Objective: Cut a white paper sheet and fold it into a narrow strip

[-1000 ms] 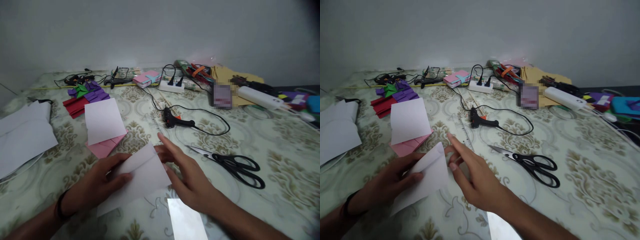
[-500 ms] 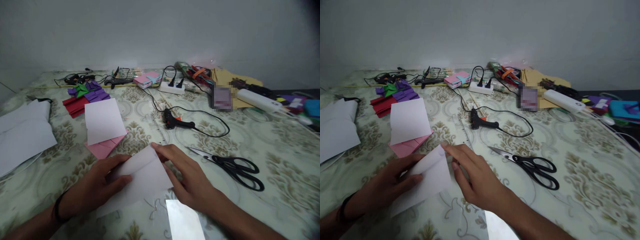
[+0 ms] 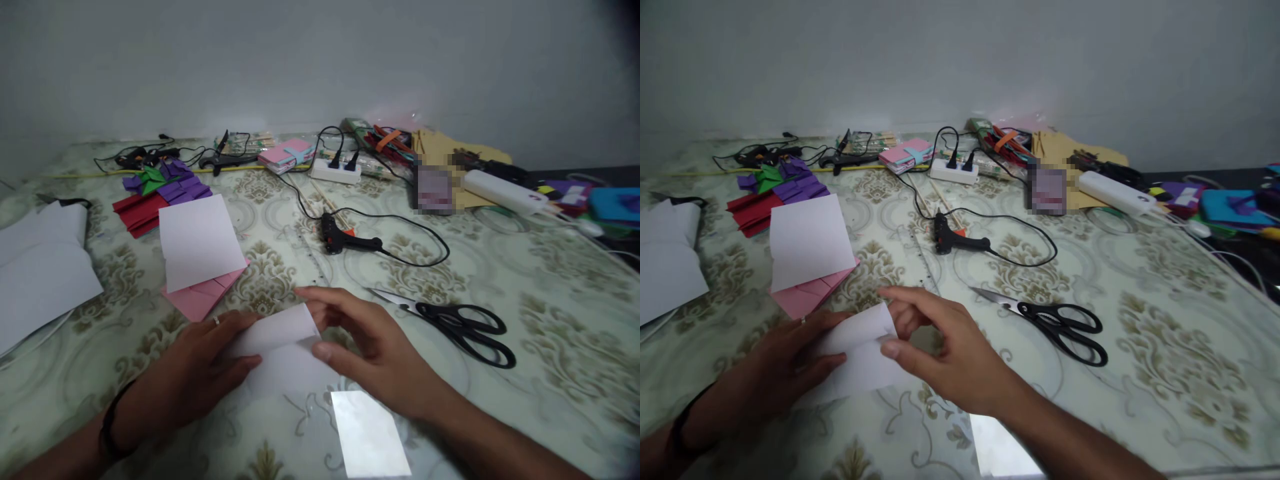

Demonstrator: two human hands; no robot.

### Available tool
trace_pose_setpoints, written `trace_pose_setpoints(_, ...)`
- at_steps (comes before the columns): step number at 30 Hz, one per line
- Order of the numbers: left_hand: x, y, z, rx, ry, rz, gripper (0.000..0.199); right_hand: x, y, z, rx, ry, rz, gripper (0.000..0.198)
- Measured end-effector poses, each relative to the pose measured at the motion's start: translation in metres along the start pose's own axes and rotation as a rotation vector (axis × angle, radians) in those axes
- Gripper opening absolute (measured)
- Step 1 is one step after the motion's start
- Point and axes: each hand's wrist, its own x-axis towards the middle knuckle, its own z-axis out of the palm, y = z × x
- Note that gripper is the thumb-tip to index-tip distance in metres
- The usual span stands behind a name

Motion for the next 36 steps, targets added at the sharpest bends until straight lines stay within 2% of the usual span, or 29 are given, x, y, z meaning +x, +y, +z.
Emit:
trace_pose_setpoints(10, -0.002, 0.000, 0.000, 0.019, -0.036, 0.010, 0.033, -0.002, 0.000, 0.005, 0.078, 0.045, 0.066, 0.034)
trace_pose_setpoints(16, -0.003, -0.002, 0.004, 0.107, 0.066, 0.087, 0.045, 0.000, 0.001, 0.006, 0.101, 0.042, 0.101, 0.033)
trace_pose_setpoints(24, -0.001, -0.001, 0.002, 0.172, 0.103, 0.102, 0.037, -0.002, 0.006, 0.013, 0.184, 0.096, 0.122, 0.039)
trace_pose_setpoints(30, -0.003, 0.000, 0.005, 0.134, 0.112, 0.073, 0.046, -0.004, 0.008, 0.014, 0.027, 0.184, -0.010, 0.024)
trace_pose_setpoints(36, -0.005, 0.006, 0.006, 0.162, 0.114, 0.069, 0.049, -0.004, 0.004, 0.016, -0.091, 0.277, -0.111, 0.028)
